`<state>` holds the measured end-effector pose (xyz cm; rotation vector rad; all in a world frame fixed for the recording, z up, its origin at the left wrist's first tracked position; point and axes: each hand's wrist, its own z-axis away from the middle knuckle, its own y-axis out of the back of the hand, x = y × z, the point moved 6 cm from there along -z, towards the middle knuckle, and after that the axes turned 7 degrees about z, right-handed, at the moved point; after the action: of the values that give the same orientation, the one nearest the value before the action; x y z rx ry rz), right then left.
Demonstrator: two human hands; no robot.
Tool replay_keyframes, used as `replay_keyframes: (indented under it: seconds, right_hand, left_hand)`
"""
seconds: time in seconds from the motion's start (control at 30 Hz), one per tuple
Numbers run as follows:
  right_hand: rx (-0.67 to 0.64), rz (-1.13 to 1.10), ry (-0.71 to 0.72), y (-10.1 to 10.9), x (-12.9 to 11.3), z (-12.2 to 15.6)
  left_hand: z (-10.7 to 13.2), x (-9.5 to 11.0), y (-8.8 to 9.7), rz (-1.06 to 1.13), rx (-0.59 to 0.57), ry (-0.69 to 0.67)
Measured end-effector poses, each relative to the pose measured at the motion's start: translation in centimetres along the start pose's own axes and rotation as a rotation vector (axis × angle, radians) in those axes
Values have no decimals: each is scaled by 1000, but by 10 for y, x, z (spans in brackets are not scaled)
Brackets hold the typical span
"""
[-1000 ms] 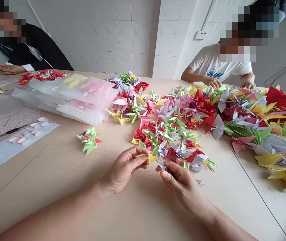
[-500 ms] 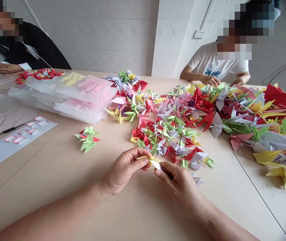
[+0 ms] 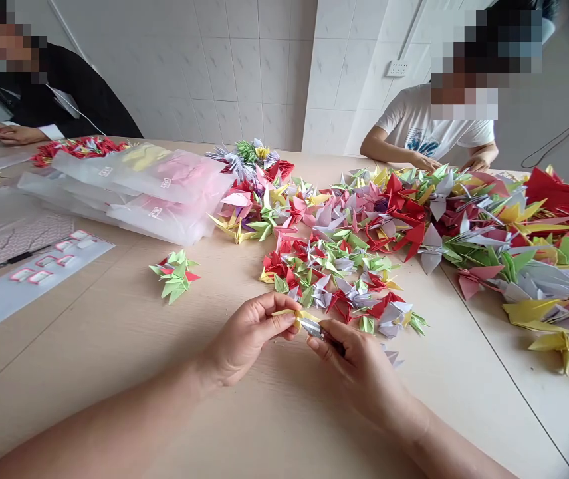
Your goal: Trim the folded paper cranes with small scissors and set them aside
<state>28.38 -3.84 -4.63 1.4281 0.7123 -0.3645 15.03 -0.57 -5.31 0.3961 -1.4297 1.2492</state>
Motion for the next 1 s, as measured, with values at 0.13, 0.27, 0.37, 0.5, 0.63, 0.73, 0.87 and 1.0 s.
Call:
replay_keyframes:
  seconds: [0.13, 0.27, 0.37, 0.5, 0.63, 0.73, 0.87, 1.0]
  right_hand:
    - [2, -11, -8, 0, 1, 1]
    - [7, -31, -8, 0, -1, 1]
    - [11, -31, 6, 0, -2, 1]
    - [5, -17, 17, 0, -2, 1]
    - [11, -14, 17, 0, -1, 2]
    - [14, -12, 23, 0, -1, 2]
    - [18, -7, 32, 0, -1, 2]
    - [23, -5, 46, 0, -2, 2]
  left_hand:
    - [0, 0, 0, 1, -1, 0]
    - [0, 0, 0, 5, 2, 7]
    - [1, -2, 1, 23, 0, 22]
    - [0, -2, 1, 53, -10, 37]
    - [0, -2, 1, 71, -6, 53]
    - [0, -2, 0, 77, -4, 56]
    - [0, -2, 0, 85, 0, 62]
    - [0, -2, 1, 96, 0, 75]
